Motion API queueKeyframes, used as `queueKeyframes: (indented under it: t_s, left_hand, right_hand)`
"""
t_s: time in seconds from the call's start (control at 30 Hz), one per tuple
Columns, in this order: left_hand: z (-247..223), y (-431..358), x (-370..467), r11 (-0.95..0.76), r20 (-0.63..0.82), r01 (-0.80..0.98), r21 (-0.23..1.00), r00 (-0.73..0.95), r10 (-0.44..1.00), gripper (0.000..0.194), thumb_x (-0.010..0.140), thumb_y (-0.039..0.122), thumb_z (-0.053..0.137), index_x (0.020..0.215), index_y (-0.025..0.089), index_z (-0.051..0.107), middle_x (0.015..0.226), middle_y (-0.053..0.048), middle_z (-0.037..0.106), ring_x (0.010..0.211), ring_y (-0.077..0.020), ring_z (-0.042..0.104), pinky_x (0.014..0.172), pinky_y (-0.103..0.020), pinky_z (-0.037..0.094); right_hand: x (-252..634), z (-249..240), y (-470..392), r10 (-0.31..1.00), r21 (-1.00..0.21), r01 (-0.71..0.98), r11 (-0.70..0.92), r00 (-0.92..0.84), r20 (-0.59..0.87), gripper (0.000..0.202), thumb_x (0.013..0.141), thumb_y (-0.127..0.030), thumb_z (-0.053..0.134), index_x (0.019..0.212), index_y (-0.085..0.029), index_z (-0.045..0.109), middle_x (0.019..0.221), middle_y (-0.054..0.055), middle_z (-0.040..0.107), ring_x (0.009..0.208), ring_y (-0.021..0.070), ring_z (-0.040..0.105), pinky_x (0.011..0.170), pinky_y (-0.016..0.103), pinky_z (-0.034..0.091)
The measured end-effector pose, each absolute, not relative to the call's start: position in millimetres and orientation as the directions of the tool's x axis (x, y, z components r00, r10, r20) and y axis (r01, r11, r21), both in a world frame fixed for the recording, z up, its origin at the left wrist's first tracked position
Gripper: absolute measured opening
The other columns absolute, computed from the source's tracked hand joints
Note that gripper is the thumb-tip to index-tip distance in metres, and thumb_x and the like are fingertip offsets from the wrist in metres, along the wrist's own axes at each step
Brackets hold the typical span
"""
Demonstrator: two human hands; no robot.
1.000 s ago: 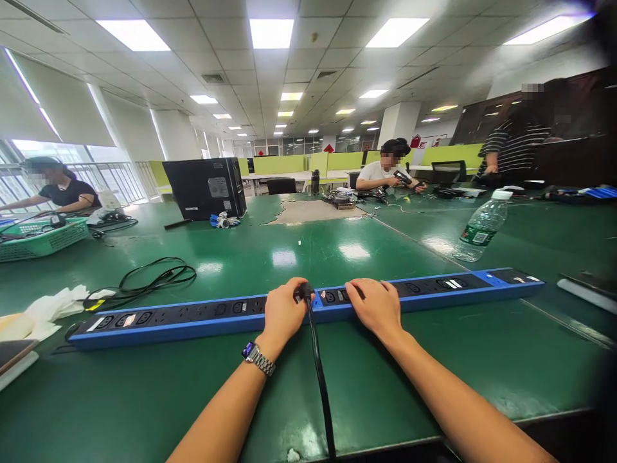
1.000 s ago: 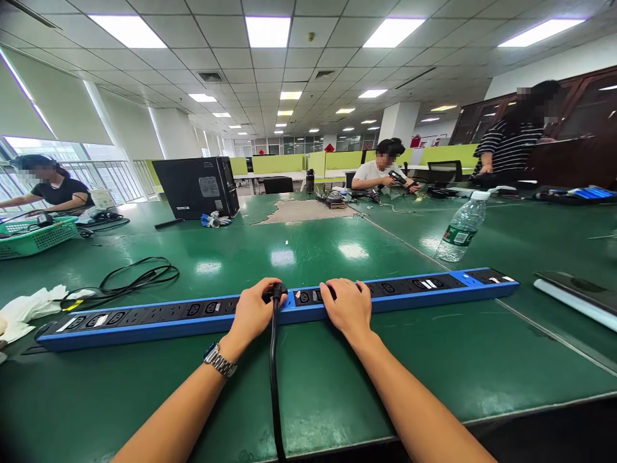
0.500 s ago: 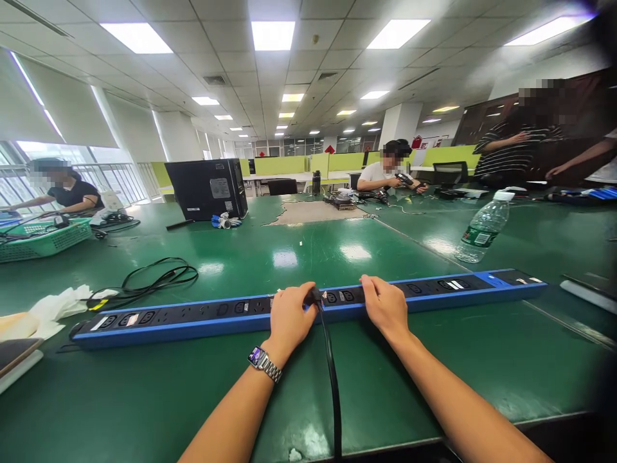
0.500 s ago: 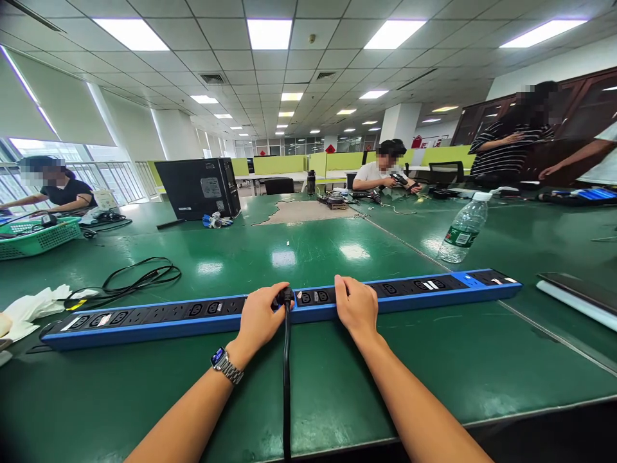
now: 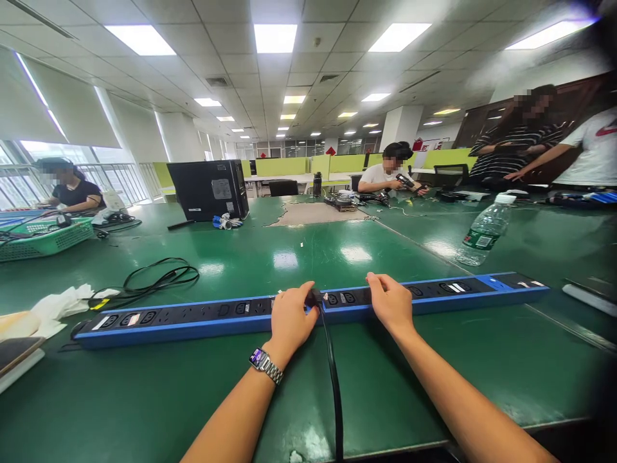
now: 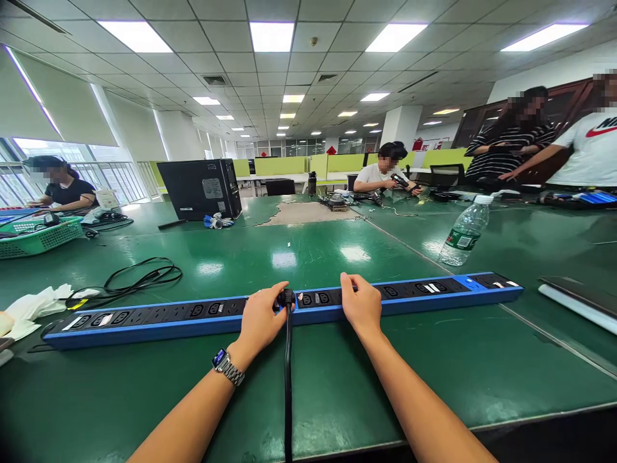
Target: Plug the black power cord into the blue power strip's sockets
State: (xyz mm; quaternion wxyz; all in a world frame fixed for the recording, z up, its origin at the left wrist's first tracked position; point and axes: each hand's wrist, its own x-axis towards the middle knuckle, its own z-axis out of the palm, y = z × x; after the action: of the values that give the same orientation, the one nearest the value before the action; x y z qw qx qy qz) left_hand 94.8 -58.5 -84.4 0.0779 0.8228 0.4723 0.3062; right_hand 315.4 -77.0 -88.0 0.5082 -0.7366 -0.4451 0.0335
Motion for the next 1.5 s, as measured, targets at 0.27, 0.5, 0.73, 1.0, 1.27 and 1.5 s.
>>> queueKeyframes:
  t_s: [0.27, 0.5, 0.73, 1.0, 1.27, 1.5]
  left_hand:
    - [-86, -66, 97, -0.458, 0.493, 0.861, 0.221, 0.307, 0.814, 0.051, 0.088, 0.047, 0.057, 0.129, 0.018, 0.053, 0.122, -0.015, 0.066, 0.125, -0.0332, 0.051, 0.112, -0.056, 0.026]
    - [-88, -65, 94, -0.477, 0.453, 0.849, 0.229, 0.341, 0.824, 0.041, 0.084, 0.054, 0.06, 0.107, 0.02, 0.062, 0.112, -0.012, 0.068, 0.111, -0.0308, 0.058, 0.106, -0.054, 0.033]
    - [-89, -66, 94, -0.474, 0.453, 0.85, 0.231, 0.337, 0.826, 0.053, 0.082, 0.062, 0.059, 0.11, 0.017, 0.061, 0.113, -0.013, 0.068, 0.111, -0.0312, 0.058, 0.107, -0.054, 0.033]
    - [-90, -65, 94, -0.477, 0.449, 0.844, 0.244, 0.337, 0.827, 0.055, 0.083, 0.064, 0.056, 0.112, 0.017, 0.062, 0.117, -0.014, 0.068, 0.113, -0.0313, 0.057, 0.107, -0.055, 0.032]
    - [-90, -65, 94, -0.479, 0.449, 0.849, 0.224, 0.346, 0.824, 0.053, 0.084, 0.061, 0.057, 0.114, 0.018, 0.061, 0.119, -0.014, 0.067, 0.114, -0.0313, 0.057, 0.108, -0.054, 0.032]
    - [-90, -66, 94, -0.482, 0.451, 0.846, 0.228, 0.347, 0.822, 0.054, 0.084, 0.062, 0.056, 0.114, 0.017, 0.061, 0.119, -0.014, 0.067, 0.114, -0.0318, 0.057, 0.107, -0.055, 0.032]
  right_hand:
    - [262, -25, -67, 0.975, -0.559, 0.826, -0.072, 0.175, 0.134, 0.046, 0.079, -0.063, 0.05, 0.078, -0.022, 0.071, 0.066, 0.005, 0.07, 0.059, 0.0187, 0.062, 0.054, 0.028, 0.04]
    - [223, -2, -60, 0.996, -0.293, 0.954, 0.066, -0.045, 0.076, 0.022, 0.077, -0.03, 0.058, 0.064, -0.02, 0.074, 0.065, 0.007, 0.071, 0.061, 0.0178, 0.062, 0.055, 0.027, 0.039]
    - [286, 10, -64, 0.969, -0.216, 0.976, 0.037, 0.019, 0.248, 0.021, 0.076, -0.036, 0.059, 0.075, -0.025, 0.077, 0.071, 0.003, 0.072, 0.065, 0.0184, 0.061, 0.055, 0.028, 0.036]
    - [356, -36, -65, 0.962, -0.267, 0.962, 0.051, 0.024, 0.271, 0.021, 0.074, -0.036, 0.06, 0.079, -0.026, 0.078, 0.068, 0.002, 0.072, 0.064, 0.0185, 0.064, 0.058, 0.028, 0.042]
    - [349, -26, -56, 0.992, -0.167, 0.985, 0.035, -0.014, 0.125, 0.019, 0.071, -0.036, 0.063, 0.078, -0.027, 0.078, 0.078, 0.003, 0.075, 0.07, 0.0204, 0.065, 0.058, 0.029, 0.041]
    - [347, -36, -64, 0.991, -0.152, 0.988, 0.033, -0.013, 0.13, 0.023, 0.075, -0.034, 0.059, 0.085, -0.025, 0.078, 0.082, 0.004, 0.075, 0.074, 0.021, 0.065, 0.064, 0.03, 0.042]
